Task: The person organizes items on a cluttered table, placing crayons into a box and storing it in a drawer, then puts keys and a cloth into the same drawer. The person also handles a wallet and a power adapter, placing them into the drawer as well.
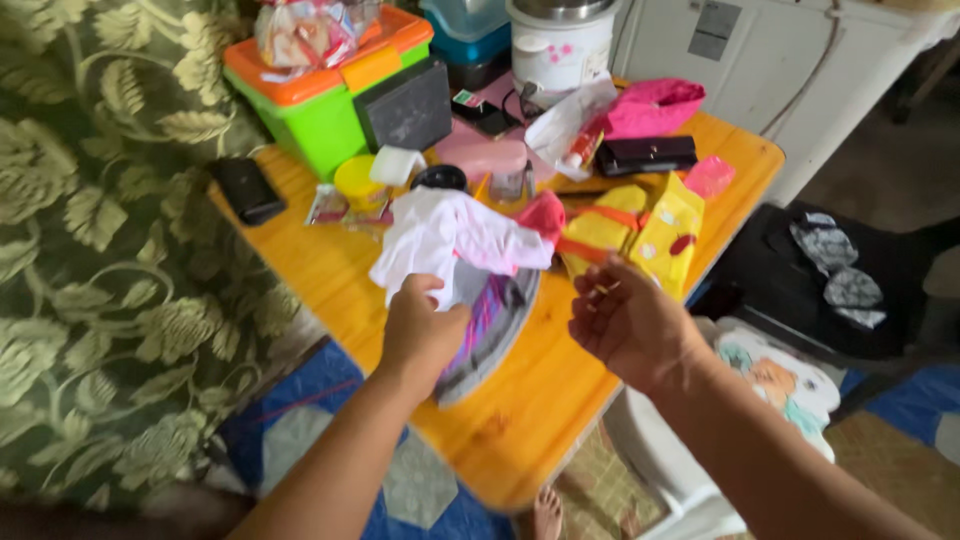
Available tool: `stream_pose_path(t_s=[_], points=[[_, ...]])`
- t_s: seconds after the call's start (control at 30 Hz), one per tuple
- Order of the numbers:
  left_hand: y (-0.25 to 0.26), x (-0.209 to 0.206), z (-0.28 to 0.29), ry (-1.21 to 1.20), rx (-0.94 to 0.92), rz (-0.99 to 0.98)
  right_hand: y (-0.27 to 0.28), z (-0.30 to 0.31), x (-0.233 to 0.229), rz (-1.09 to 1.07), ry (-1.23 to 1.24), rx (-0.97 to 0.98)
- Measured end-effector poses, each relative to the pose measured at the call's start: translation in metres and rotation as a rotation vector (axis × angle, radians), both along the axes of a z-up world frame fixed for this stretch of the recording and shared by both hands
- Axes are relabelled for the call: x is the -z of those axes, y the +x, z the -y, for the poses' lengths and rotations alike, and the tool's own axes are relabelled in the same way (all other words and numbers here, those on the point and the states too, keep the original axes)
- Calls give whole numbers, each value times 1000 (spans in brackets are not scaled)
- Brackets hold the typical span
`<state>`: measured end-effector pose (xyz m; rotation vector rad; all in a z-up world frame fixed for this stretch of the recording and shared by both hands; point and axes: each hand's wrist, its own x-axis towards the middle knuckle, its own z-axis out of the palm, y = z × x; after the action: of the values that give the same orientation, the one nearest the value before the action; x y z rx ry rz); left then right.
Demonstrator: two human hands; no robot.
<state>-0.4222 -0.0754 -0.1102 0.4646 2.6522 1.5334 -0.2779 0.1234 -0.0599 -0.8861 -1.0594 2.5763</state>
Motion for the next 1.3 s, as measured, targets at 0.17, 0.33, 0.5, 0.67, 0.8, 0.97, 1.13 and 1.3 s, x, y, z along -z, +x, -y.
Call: stream_pose_path(t_s=[0.17,0.33,0.5,0.67,0.8,0.97,1.13,1.3], points=[[-86,28,-3,-111,8,-8,-67,-3,14,58,-16,-79],[-142,49,-24,-498,-51,64,-89,-10,34,131,-27,-56],[-196,53,-63,-716,123,-106,-123,-15,48,254,-12,163],[-237,36,-69,-580,504,-39,-189,7,62,498,12,243],[-247,28,-55,-265,932,231,-240,35,76,487,161,287],[-301,70,-6,-461,678,-93,-228,49,80,400,448,580],[-351,128,22,-816,787,-357,-216,54,65,741,672,671],[-330,91,-4,-805,727,-381,-239,63,36,561,1139,620]])
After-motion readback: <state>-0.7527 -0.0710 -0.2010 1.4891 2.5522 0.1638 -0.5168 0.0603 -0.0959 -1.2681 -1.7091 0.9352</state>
